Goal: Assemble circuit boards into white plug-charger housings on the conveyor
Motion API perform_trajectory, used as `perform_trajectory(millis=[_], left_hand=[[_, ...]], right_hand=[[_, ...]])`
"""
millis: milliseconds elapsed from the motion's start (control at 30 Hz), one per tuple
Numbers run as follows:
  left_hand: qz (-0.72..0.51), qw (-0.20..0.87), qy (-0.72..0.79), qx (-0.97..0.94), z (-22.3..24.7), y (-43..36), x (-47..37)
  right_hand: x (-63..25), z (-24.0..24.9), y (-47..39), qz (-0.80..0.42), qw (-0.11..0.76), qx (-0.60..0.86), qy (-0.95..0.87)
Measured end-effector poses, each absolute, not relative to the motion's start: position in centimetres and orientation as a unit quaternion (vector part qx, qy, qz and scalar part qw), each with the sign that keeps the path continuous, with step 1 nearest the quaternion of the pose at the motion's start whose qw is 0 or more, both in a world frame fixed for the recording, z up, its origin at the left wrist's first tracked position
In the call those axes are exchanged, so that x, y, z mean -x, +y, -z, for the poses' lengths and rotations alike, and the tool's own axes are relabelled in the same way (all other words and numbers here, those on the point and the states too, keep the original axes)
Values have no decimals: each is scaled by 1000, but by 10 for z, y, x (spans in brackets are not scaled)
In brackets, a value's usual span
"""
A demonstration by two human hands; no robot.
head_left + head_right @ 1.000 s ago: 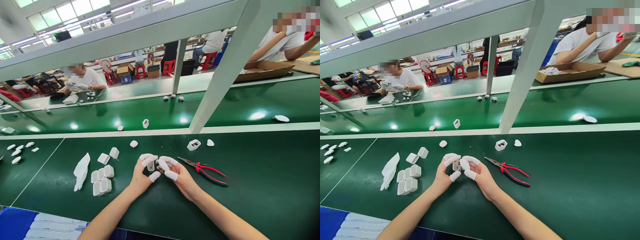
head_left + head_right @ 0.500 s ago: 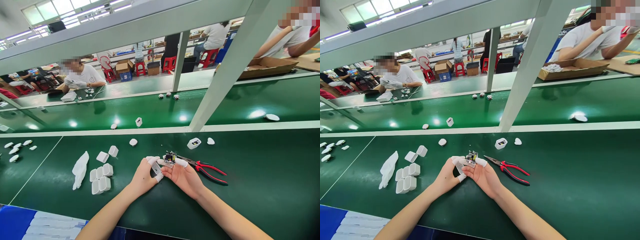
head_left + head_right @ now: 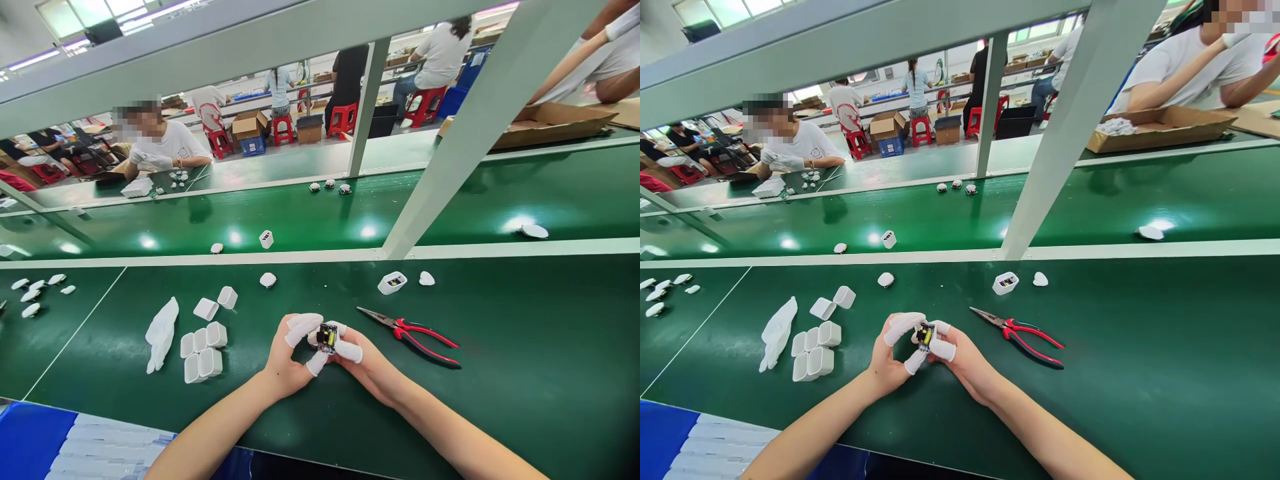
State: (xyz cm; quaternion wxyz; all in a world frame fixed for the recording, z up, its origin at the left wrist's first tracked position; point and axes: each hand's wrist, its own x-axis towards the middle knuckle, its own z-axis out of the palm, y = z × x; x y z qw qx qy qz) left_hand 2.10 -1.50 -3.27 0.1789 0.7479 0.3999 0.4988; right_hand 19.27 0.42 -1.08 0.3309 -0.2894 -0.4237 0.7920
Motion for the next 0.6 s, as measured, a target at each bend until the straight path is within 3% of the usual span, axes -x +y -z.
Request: perform_trajectory(millis=[100, 267, 333, 500, 600], left_hand=[[-533, 218, 376, -726, 35, -16, -21], [-552, 476, 431, -533, 40, -19, -27], [-519, 530, 450, -497, 41, -19, -29], [-464, 531, 443, -553, 37, -19, -25], [-457, 391, 470, -646, 31, -17, -19]], right_hand=[[-194, 17, 3, -727, 328, 307, -520], [-202, 25, 2, -423, 411, 389, -707], [-202, 24, 2, -346, 439, 365, -745], [-202, 24, 1, -340, 474, 337, -739], [-203, 28, 4, -439, 472, 386, -660]])
